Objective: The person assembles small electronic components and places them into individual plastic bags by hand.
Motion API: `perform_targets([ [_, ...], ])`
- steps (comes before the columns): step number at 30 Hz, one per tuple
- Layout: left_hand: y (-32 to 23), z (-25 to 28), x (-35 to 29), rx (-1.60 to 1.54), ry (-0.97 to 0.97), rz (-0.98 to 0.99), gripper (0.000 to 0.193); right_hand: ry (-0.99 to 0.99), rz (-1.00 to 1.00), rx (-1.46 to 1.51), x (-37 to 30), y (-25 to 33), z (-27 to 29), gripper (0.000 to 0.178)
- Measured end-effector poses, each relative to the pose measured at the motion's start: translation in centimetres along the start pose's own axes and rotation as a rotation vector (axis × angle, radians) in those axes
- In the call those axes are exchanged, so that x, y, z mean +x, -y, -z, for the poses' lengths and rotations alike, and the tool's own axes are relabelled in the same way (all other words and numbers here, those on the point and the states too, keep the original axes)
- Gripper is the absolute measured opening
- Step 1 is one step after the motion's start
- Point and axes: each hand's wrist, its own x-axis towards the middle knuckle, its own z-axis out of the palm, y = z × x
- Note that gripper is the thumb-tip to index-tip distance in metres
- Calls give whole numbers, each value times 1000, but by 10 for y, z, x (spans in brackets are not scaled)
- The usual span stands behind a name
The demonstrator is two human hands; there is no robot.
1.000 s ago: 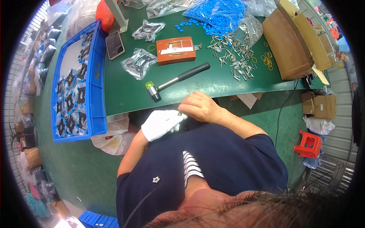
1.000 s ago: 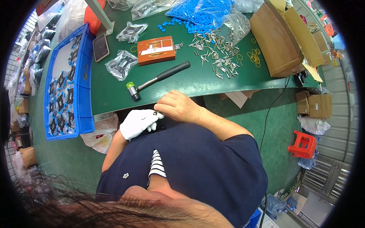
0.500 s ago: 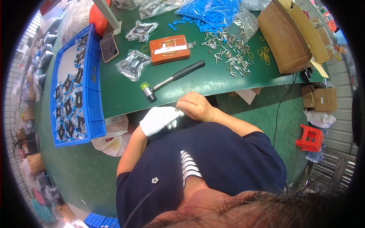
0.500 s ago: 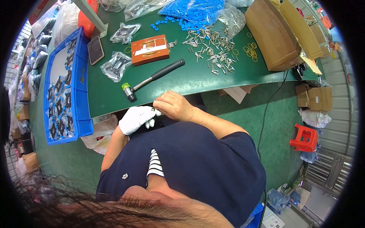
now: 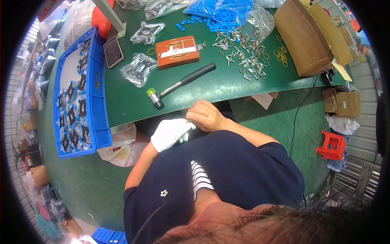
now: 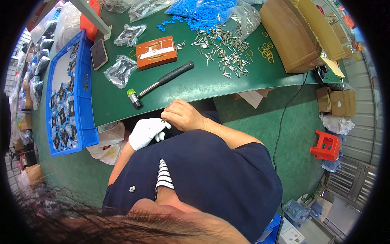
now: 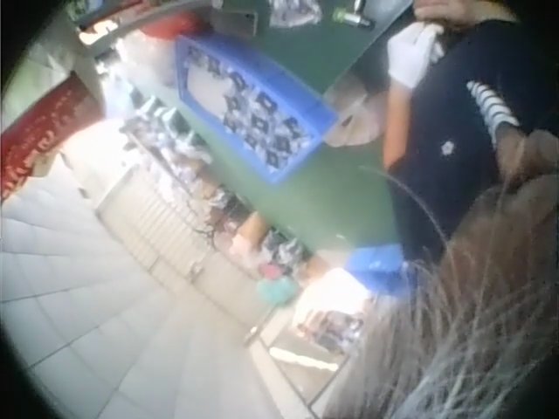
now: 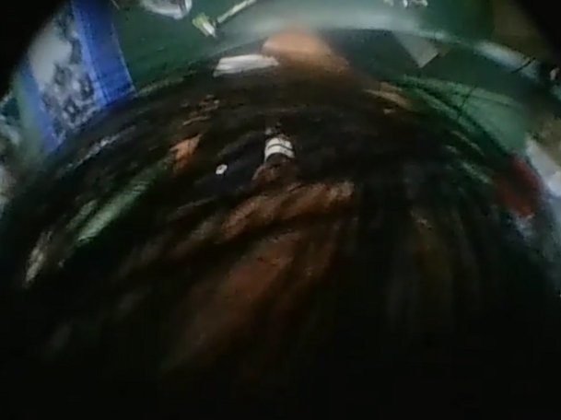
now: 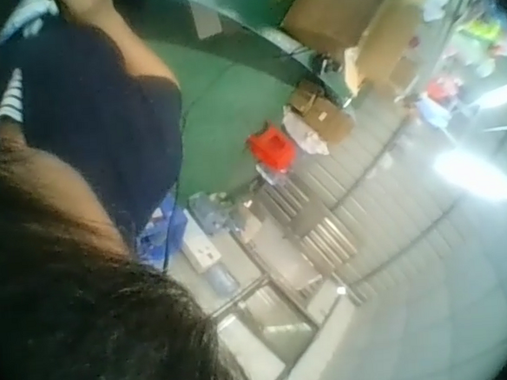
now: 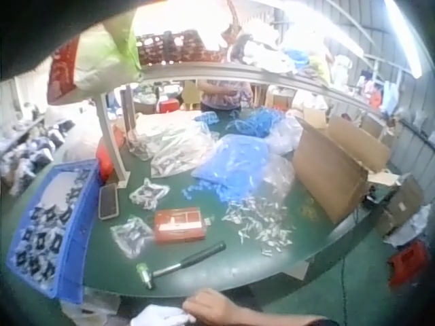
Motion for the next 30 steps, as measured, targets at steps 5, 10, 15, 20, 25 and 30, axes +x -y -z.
perform_targets([
  [5,1,-4,2,17,-3,4,29,2,27,-6,0,0,9,23],
  [10,17,1,5,90,-46,9,31,36,45,-13,6,-9,31,21],
  [15,11,9,16,683,-171,-488,11,-108,-279,-398,35,-75,101,11],
  [20,2,-3,27,381,35,-161,31,38,-491,-419,57,-127,130,18],
  [25,10,3,30,455,37,-278,37,141,-594,-519,84,-173,124,22],
  [30,25,7,30,533,7,-444,34,192,-560,-795,98,-243,112,20],
])
